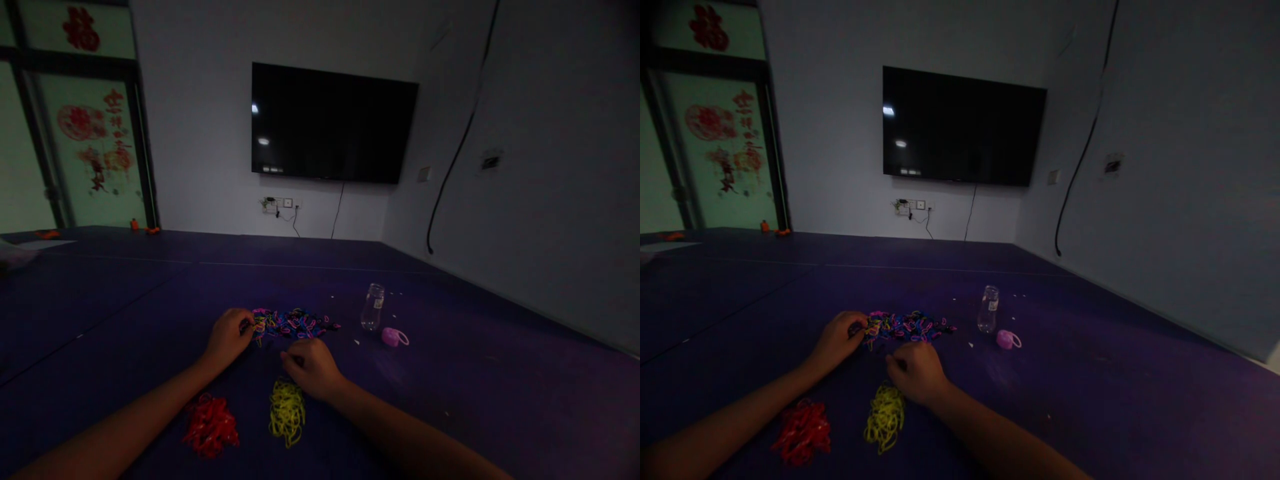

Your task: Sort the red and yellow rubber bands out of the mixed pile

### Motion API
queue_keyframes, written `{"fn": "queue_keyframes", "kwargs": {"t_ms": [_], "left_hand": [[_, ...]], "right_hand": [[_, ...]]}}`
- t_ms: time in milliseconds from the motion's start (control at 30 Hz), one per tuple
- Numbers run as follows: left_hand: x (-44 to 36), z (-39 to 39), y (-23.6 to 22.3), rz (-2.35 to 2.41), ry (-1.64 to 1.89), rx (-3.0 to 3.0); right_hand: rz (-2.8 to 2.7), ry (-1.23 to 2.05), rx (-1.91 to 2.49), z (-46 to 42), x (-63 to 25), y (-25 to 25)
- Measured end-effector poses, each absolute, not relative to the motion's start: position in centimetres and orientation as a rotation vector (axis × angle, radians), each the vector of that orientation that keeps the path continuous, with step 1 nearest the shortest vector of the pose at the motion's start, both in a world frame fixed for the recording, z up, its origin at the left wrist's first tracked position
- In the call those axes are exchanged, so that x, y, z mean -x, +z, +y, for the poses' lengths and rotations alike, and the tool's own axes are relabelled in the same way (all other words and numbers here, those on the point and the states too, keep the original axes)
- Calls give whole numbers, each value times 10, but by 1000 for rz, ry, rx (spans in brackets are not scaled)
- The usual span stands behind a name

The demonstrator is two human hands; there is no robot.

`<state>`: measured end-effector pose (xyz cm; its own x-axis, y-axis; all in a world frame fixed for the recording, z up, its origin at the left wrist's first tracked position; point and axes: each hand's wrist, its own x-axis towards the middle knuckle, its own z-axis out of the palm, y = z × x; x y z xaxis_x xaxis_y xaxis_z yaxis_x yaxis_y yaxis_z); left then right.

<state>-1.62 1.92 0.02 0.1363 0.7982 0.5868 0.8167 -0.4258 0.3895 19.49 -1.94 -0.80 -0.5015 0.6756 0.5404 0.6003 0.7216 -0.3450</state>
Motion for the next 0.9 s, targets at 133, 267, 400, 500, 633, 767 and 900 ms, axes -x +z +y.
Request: {"fn": "queue_keyframes", "kwargs": {"t_ms": [133,267,400,500,633,767,900], "left_hand": [[10,11,4,-1399,-1127,2549],[8,9,5,-1390,-1035,2557],[9,10,3,-1419,-998,2524],[10,9,3,-1382,-968,2543],[10,9,3,-1319,-964,2585],[11,10,0,-1269,-946,2620],[12,12,-2,-1235,-946,2650]], "right_hand": [[-2257,131,973,-20,-195,-8],[-2261,136,975,-21,-195,-6],[-2266,135,967,-22,-194,-5],[-2256,146,976,-22,-194,-4],[-2268,144,984,-22,-194,-5],[-2272,133,975,-21,-195,-7],[-2276,133,952,-21,-195,-7]]}}
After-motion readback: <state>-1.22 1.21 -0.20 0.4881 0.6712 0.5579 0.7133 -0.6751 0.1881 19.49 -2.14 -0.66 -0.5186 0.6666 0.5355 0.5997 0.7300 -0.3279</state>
